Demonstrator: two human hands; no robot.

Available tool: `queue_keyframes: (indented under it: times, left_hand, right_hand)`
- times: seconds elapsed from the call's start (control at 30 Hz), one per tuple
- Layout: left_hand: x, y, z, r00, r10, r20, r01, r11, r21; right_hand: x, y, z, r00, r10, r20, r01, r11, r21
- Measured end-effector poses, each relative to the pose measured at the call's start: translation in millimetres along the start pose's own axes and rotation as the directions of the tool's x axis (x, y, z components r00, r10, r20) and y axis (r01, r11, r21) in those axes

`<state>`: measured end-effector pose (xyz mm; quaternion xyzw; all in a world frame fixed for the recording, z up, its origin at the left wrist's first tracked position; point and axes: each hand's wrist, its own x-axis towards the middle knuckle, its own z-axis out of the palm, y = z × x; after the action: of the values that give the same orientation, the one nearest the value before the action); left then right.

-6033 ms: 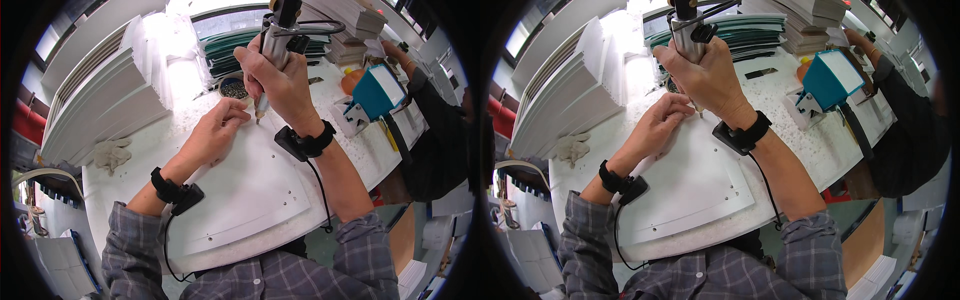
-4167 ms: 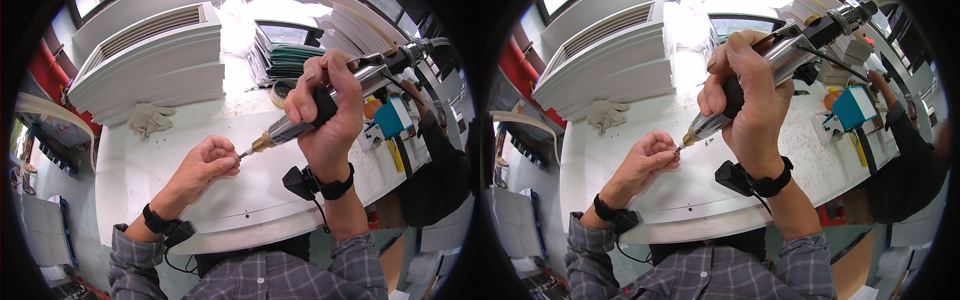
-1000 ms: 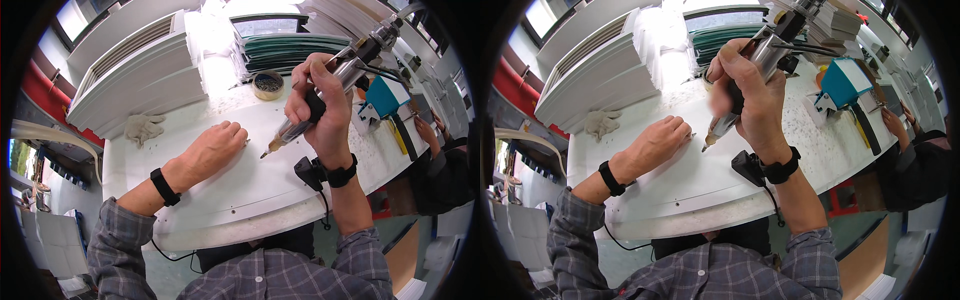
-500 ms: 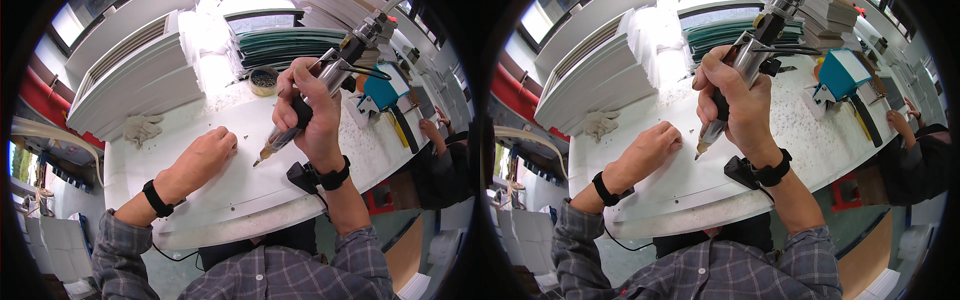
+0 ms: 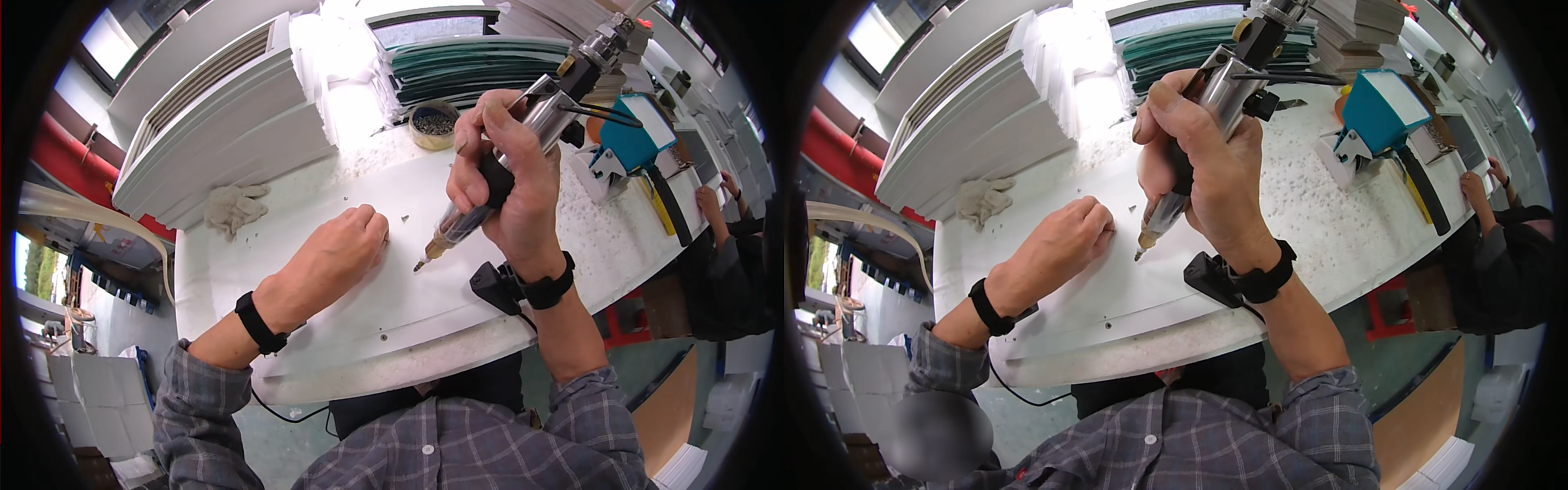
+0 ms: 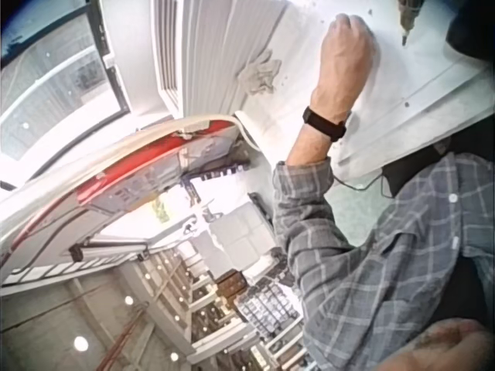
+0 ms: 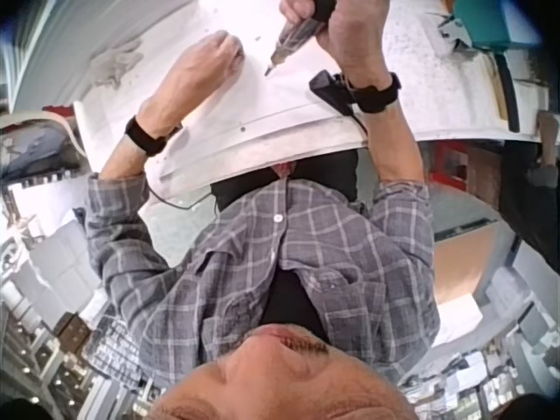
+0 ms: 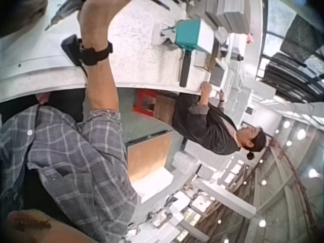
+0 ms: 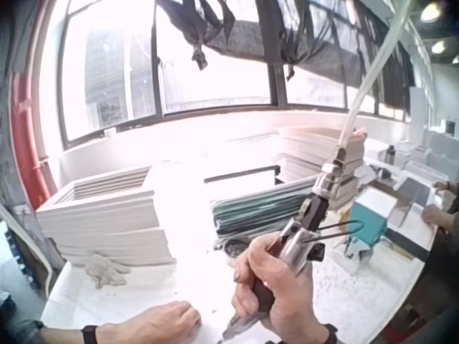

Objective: The person uses a pneumatic screwdriver to fasten screws into a white rectangular panel on a workbench. They repeatedly pick up screws, align them with pre-drilled holes, and drive them in. The person works on a single panel throughout the clip, securing multiple fasteners.

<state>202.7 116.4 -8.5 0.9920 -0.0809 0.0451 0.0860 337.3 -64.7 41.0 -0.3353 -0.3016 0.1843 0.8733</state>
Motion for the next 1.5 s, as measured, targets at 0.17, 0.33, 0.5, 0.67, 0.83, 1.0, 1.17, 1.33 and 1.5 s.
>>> queue_keyframes:
  times: [0.17, 0.33, 0.5, 0.67, 0.83, 1.0, 1.17, 1.33, 1.5]
  left_hand:
    - [-5.6, 2.7, 1.7, 1.0, -0.025, -0.017, 0.025, 0.999, -0.022]
    - [-33.9, 12.3, -2.5, 0.992, -0.124, -0.013, 0.115, 0.952, -0.282]
    - [-72.6, 31.7, 0.0, 0.941, -0.334, 0.049, 0.278, 0.688, -0.671]
    - [-103.6, 43.6, 13.2, 0.886, -0.427, 0.182, 0.261, 0.134, -0.956]
    - [-115.3, 49.2, 19.2, 0.907, -0.388, 0.164, 0.164, -0.031, -0.986]
    - [-118.2, 50.8, 22.2, 0.918, -0.371, 0.143, 0.131, -0.057, -0.99]
    - [-119.7, 49.5, 22.7, 0.92, -0.367, 0.135, 0.124, -0.054, -0.991]
    - [-119.7, 48.0, 21.2, 0.921, -0.365, 0.136, 0.124, -0.055, -0.991]
    - [-119.1, 46.8, 19.8, 0.917, -0.367, 0.154, 0.123, -0.106, -0.987]
  right_hand:
    - [-2.2, -0.5, -0.6, 0.999, -0.016, 0.036, 0.014, 0.999, 0.043]
    - [-10.9, -3.3, 12.6, 0.998, -0.002, 0.063, -0.002, 0.998, 0.069]
    - [-21.6, -2.0, 25.9, 0.997, -0.006, 0.08, 0.004, 1.0, 0.03]
    - [-28.8, 0.6, 36.1, 0.993, -0.006, 0.121, -0.003, 0.997, 0.08]
    - [-33.1, 5.6, 42.7, 0.986, -0.025, 0.165, 0.012, 0.997, 0.08]
    - [-35.4, 8.2, 49.1, 0.988, -0.033, 0.148, 0.018, 0.995, 0.101]
    - [-35.3, 12.6, 48.4, 0.978, -0.042, 0.202, 0.023, 0.995, 0.095]
    - [-36.7, 11.5, 51.5, 0.976, -0.04, 0.212, 0.022, 0.996, 0.084]
    - [-36.7, 12.5, 55.7, 0.975, -0.051, 0.217, 0.037, 0.997, 0.069]
